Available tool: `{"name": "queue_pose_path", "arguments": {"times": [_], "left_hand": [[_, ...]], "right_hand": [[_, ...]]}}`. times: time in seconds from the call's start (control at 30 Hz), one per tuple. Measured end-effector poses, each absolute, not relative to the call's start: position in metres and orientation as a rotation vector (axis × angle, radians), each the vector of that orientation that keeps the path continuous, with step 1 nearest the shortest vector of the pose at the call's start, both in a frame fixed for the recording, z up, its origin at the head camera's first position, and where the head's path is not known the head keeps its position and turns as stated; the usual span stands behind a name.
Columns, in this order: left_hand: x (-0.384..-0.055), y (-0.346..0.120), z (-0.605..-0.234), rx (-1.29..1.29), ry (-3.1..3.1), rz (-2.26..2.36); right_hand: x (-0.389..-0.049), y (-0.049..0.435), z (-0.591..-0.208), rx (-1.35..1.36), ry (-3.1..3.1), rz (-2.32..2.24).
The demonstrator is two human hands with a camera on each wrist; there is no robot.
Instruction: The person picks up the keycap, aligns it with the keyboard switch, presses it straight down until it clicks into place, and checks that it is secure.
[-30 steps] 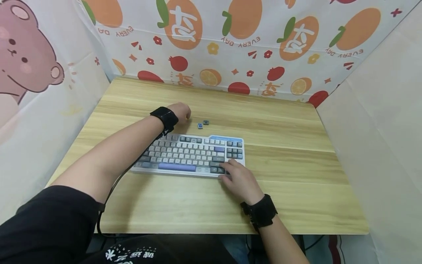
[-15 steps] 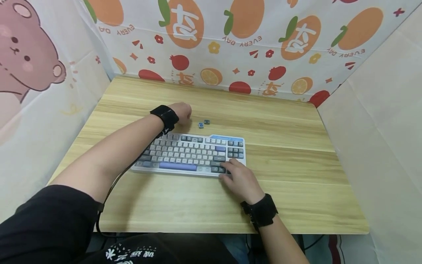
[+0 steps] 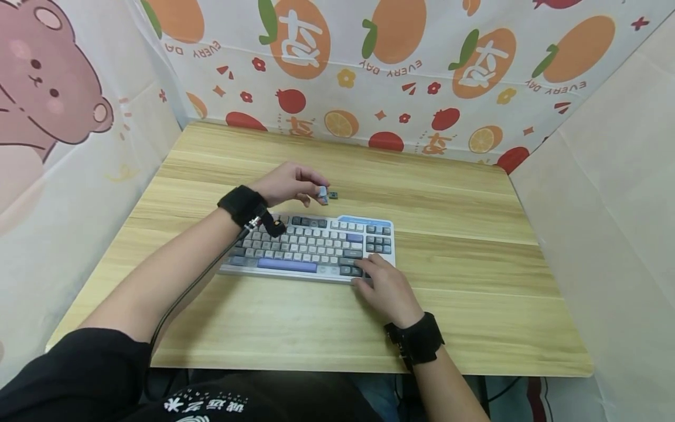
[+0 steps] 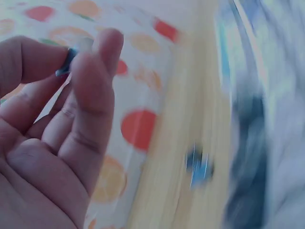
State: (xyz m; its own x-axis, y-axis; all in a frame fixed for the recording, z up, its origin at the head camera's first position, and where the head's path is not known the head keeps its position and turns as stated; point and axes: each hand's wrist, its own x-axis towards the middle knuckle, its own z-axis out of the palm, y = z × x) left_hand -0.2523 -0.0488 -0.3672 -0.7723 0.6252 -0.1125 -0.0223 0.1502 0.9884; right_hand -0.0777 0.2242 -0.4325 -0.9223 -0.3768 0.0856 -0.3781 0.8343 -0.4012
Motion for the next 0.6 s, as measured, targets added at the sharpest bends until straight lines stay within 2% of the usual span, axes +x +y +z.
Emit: {"name": "queue_pose_path", "arguments": {"times": [0.23,0.6], "left_hand": [[-0.206,-0.057,-0.368,0.595,1.607,1.968],[-0.169,-0.070,-0.375,0.479,1.536,2.102]], "right_hand": [[-0.076,0.221,-0.431,0.612,-3.006,0.679],[-0.086,0.215,-0.418,0.617,-3.025,0.680]]}}
